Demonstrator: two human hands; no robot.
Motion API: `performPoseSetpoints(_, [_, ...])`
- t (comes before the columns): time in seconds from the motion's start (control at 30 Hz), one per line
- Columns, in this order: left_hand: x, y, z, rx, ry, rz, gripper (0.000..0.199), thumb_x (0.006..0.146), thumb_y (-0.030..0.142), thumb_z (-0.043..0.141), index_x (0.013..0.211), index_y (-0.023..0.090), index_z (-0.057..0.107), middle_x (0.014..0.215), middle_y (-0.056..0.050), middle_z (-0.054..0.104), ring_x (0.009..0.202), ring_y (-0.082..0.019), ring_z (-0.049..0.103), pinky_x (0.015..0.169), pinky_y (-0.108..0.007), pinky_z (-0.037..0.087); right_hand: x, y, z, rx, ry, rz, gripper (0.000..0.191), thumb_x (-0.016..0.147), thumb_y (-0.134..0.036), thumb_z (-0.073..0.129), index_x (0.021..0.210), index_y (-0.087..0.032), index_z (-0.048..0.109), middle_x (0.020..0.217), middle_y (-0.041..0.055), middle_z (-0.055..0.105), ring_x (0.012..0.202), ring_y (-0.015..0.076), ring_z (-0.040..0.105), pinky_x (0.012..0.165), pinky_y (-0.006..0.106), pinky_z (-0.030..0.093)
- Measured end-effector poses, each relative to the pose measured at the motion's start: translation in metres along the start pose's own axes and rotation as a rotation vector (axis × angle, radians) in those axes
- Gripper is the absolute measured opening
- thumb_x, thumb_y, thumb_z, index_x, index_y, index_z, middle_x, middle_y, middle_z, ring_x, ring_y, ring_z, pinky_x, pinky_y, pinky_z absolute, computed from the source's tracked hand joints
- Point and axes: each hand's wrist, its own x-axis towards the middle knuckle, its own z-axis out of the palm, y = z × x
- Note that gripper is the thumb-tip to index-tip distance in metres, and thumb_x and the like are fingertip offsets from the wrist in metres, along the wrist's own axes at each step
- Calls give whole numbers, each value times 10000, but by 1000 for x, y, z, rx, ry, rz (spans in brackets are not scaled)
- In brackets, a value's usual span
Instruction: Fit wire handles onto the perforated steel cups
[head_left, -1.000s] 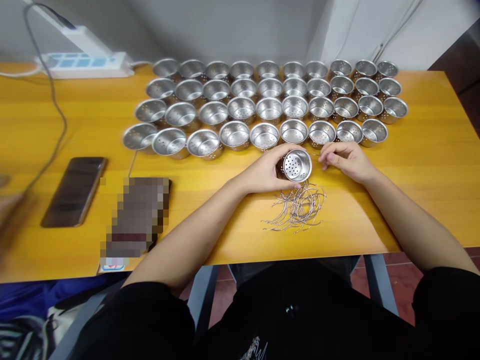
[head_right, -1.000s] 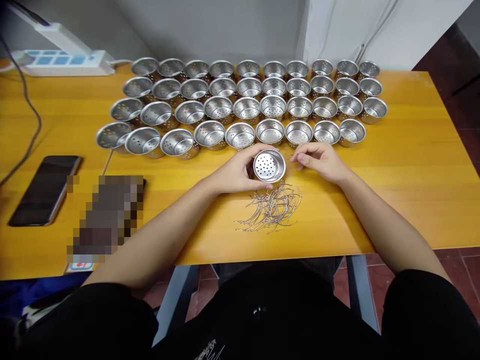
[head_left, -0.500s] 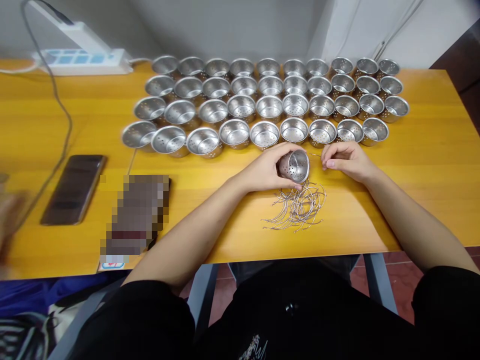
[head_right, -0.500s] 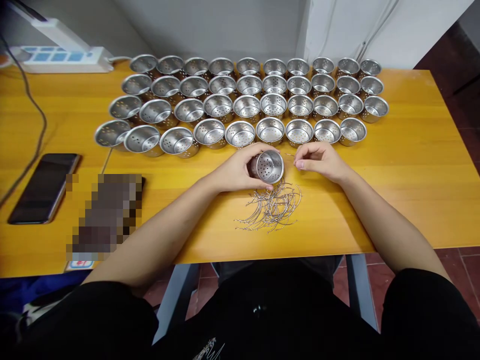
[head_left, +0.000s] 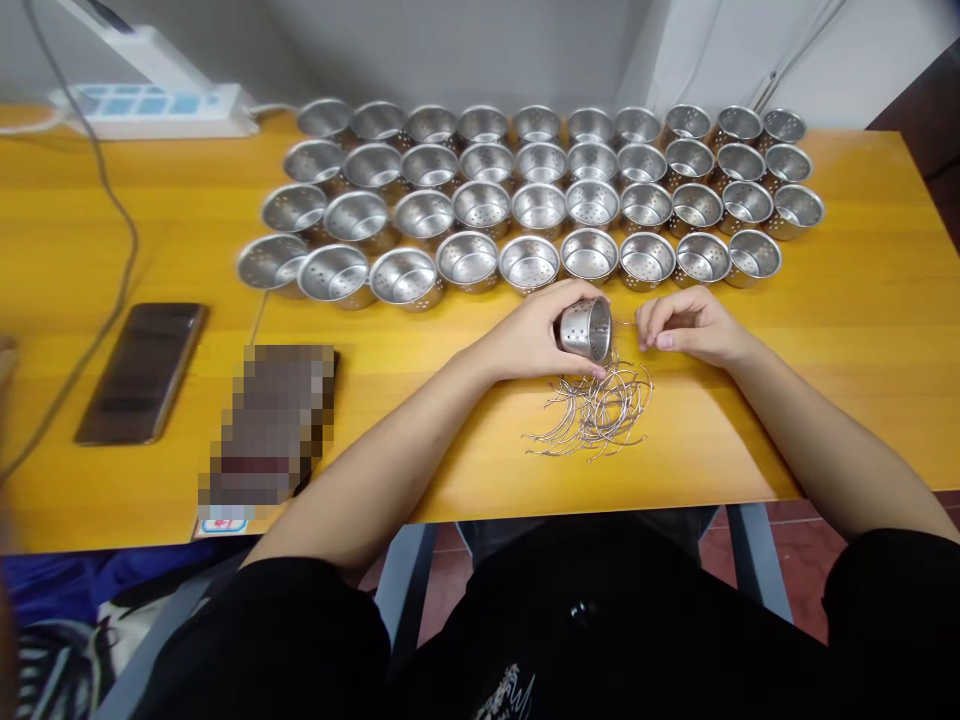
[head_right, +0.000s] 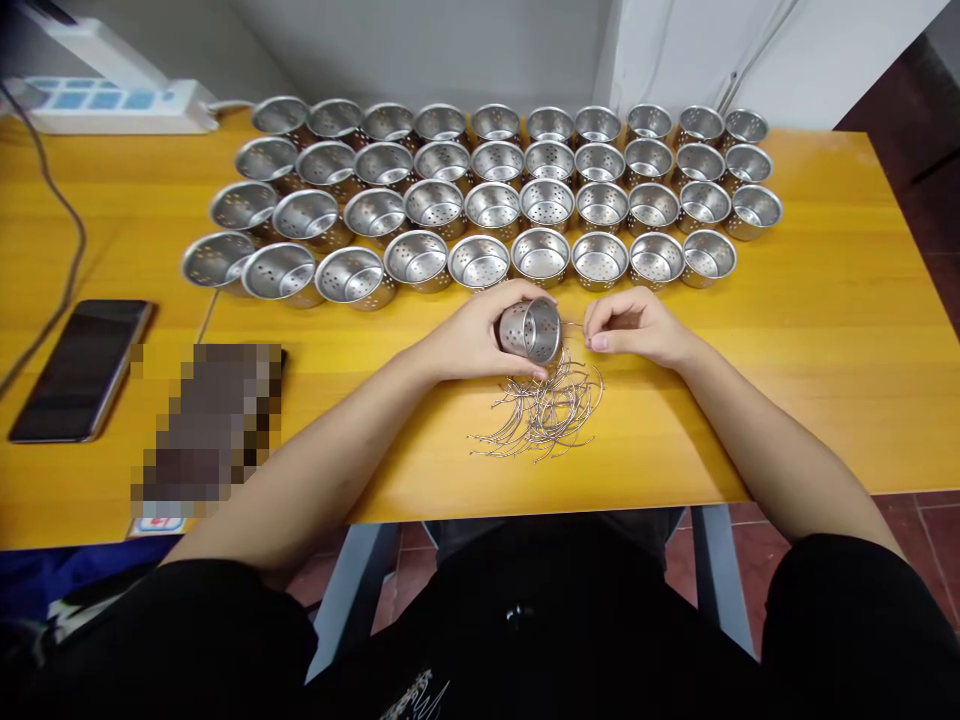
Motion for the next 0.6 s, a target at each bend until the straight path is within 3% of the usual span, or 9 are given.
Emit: performPoseSetpoints(0.6, [1, 3, 1, 11, -8, -67, 1035, 696, 855, 1191, 1462, 275, 809, 1501, -154, 886, 1351, -399, 845, 1226, -565, 685, 0, -12, 2, -113, -63, 146, 353, 1071, -509, 1150, 991, -216, 972, 920, 59, 887, 809, 172, 780, 763, 285, 639])
